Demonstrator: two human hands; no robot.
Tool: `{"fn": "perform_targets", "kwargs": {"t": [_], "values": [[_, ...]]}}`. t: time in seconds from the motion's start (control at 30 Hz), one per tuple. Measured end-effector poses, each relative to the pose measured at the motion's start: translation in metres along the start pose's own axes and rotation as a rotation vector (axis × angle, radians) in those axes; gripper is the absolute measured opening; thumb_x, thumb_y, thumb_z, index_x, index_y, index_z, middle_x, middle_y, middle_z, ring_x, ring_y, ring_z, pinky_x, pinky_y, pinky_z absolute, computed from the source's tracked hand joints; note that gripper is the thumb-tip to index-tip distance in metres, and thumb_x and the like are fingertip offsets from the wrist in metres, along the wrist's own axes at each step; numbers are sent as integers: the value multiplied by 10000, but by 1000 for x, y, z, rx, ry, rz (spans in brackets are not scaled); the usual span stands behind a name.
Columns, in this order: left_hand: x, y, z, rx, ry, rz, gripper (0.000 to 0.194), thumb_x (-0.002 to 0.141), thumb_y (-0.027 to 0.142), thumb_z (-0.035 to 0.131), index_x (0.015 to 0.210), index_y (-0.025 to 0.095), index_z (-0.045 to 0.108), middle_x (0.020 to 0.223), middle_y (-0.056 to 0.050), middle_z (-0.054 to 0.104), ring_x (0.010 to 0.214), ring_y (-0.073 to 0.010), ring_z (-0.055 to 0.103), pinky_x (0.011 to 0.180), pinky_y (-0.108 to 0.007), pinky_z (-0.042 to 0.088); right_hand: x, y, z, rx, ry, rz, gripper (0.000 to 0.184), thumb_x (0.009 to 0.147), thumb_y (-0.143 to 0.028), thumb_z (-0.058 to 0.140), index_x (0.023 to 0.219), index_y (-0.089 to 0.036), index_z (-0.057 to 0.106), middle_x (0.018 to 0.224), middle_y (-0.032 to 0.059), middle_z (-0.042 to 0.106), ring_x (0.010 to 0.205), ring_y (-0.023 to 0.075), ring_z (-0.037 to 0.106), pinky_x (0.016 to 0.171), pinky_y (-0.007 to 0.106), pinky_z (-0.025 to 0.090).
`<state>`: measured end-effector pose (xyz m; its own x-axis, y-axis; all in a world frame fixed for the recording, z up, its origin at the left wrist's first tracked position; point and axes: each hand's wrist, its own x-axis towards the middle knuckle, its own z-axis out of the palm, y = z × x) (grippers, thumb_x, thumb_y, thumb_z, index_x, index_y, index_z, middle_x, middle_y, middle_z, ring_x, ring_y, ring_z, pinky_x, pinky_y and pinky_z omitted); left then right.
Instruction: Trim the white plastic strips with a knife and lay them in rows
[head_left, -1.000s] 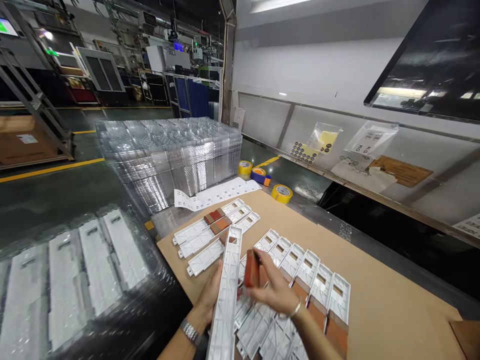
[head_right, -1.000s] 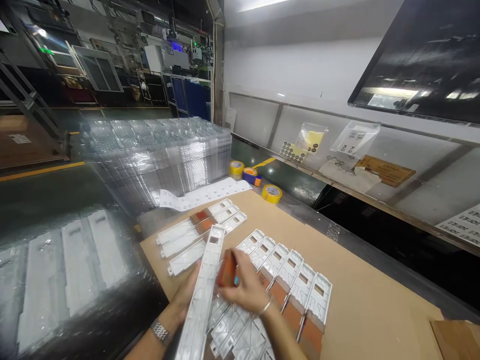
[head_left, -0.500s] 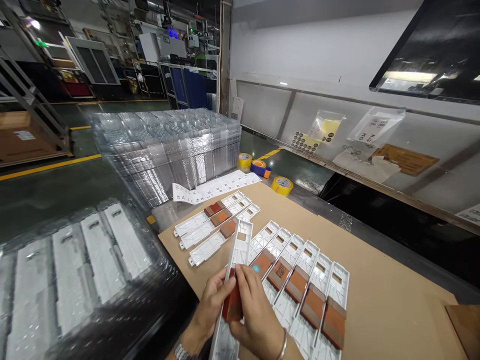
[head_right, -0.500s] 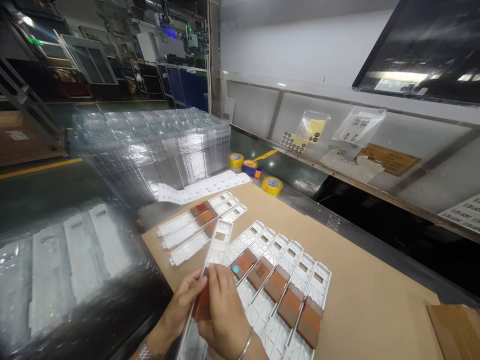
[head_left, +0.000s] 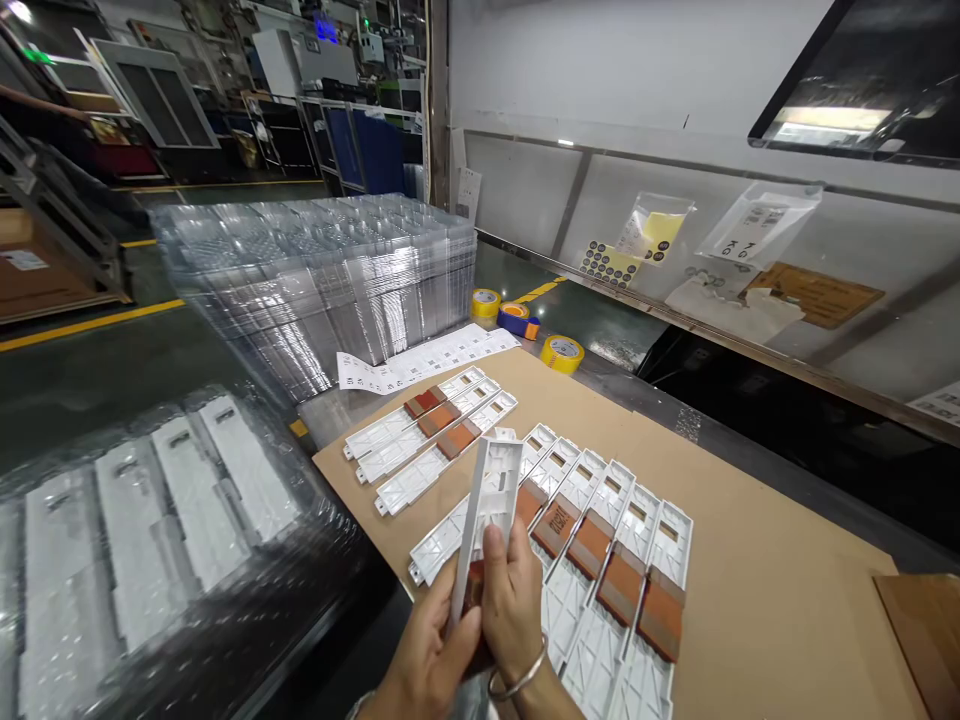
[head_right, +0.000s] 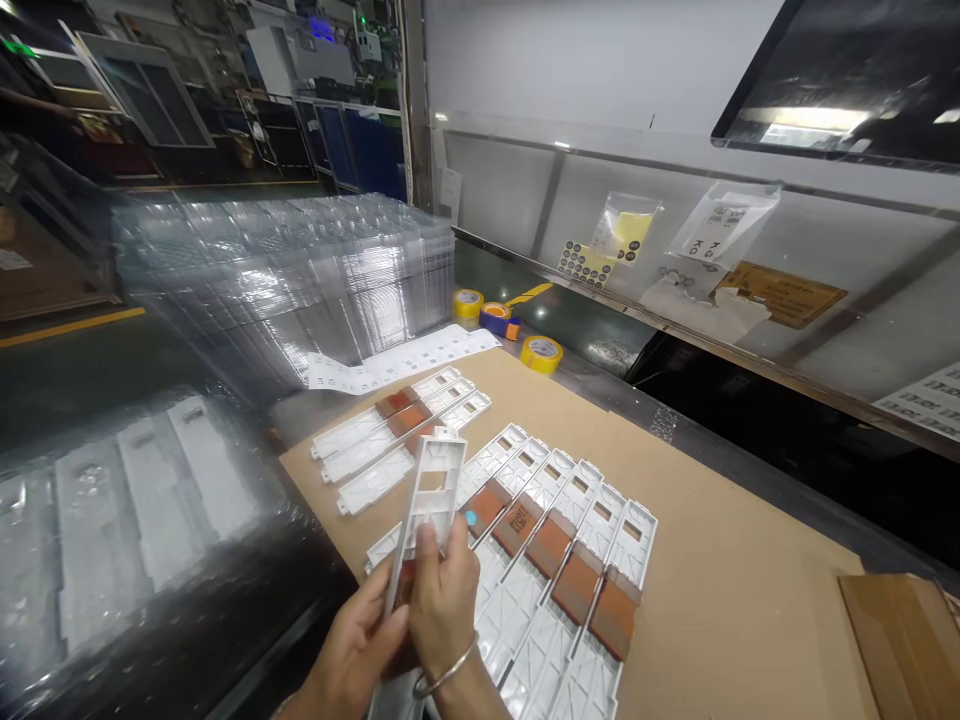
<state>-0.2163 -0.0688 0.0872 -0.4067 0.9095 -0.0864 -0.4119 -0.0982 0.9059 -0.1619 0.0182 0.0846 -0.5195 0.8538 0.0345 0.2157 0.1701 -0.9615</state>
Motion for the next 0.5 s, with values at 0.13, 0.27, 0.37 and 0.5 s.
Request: {"fn": "perform_targets", "kwargs": {"t": [0.13,0.27,0.37,0.5], "values": [[-2,-10,-5,-15,48,-28,480,817,318,559,1279,232,459,1356,-78,461,1279,-271,361,1065,-376,297,3,12,9,-64,-15,-10,334,946,-489,257,878,-222,446,642,-30,550,568,139,555,536,255,430],[-1,-6,-33,-155,308,-138,491,745,354,648,1197,211,518,1178,-79,610,1135,-275,519,954,-373,431,11,27,16,-211,-56,-60,438,975,-332,36,1127,-179,417,917,61,600,820,150,589,701,289,461],[0,12,-66,-244,626,-148,593,620,354,742,1154,201,534,1023,-56,676,1015,-274,592,823,-351,511,5,37,32,-406,-134,-134,290,943,-362,308,999,-165,514,915,90,584,873,213,548,758,367,429],[2,40,-100,-173,720,-156,617,560,349,763,1114,190,541,941,-51,684,872,-253,640,693,-316,538,-12,44,63,-671,-285,-264,189,681,-278,701,766,-156,585,814,108,591,844,286,519,746,431,395]]}}
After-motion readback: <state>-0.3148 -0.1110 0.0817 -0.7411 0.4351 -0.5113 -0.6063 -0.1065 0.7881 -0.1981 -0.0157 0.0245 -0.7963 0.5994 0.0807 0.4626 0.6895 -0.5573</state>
